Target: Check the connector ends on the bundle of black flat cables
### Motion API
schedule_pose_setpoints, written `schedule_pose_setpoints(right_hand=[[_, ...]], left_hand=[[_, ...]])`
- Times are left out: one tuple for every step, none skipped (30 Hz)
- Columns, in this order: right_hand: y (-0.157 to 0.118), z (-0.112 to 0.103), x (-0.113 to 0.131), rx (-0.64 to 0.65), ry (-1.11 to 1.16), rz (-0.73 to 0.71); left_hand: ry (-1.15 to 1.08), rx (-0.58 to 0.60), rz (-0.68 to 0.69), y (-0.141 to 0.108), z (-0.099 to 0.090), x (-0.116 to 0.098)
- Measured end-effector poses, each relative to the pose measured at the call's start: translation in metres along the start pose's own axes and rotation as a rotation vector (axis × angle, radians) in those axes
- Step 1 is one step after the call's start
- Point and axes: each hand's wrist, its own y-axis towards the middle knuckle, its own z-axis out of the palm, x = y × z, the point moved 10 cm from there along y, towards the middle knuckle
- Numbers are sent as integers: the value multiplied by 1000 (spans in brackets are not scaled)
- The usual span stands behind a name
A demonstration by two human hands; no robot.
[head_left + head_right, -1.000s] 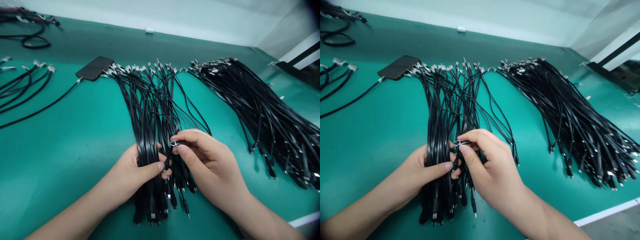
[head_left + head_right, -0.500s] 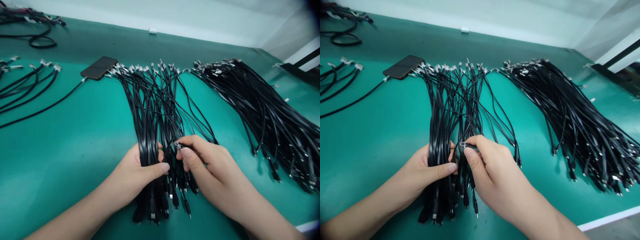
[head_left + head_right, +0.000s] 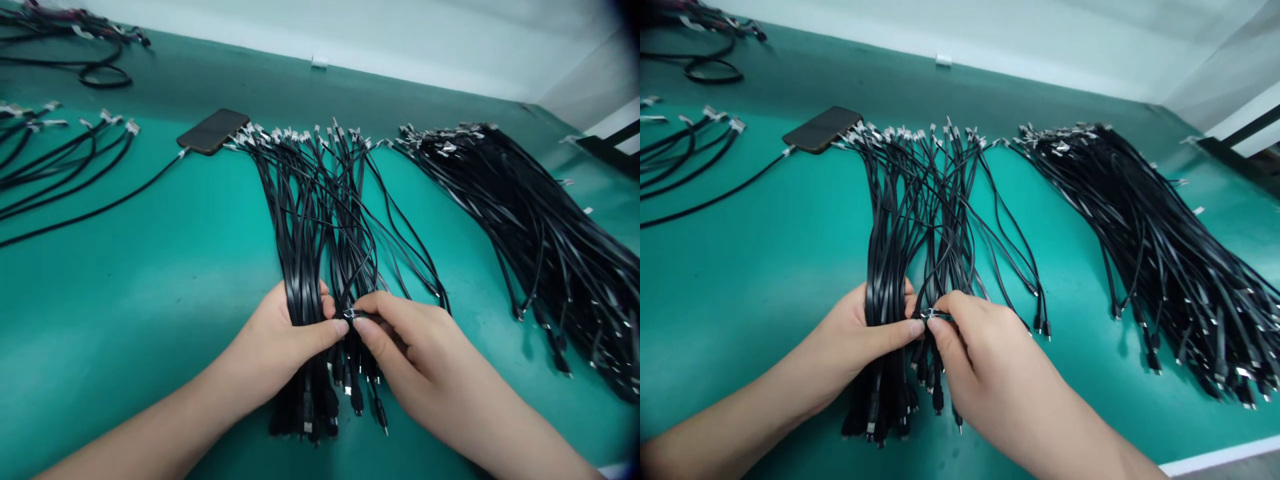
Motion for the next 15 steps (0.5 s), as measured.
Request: schedule_pose_setpoints(right_hand=[[0,0,0,0,4,-4],[0,1,1,-1,6,-7],[0,1,1,-3,6,-8],[0,1,1,-6,4,-9],[0,1,1,-9,2,-10],[0,1,1,-11,0,-11],[0,1,1,-11,-2,-12],[-1,0,2,-11,-3,-13],[-1,0,2,-10,-2,-14],[-1,0,2,-9,2,-15],[-1,0,2,-8,7,-15],[-1,0,2,-6,12,-15],[-1,0,2,-7,16,-15],[-1,0,2,-7,15,-13],[0,1,2,-7,13,-11]], left_hand=[[-2,-4,0,0,0,0],[1,-6,1,0,0,0],[6,-7,2,0,0,-1],[9,-7,2,0,0,-1],[11,-6,1,0,0,-1],[11,-5,2,0,0,-1],[10,-5,5,0,0,-1],[10,-6,7,-1,0,-1],[11,-5,9,-1,-1,-1],[10,-4,10,-1,0,-1],[9,-2,10,-1,0,-1],[7,1,10,-1,0,-1],[5,4,11,-1,1,-1],[2,6,16,0,1,-2],[1,5,22,0,1,-2]])
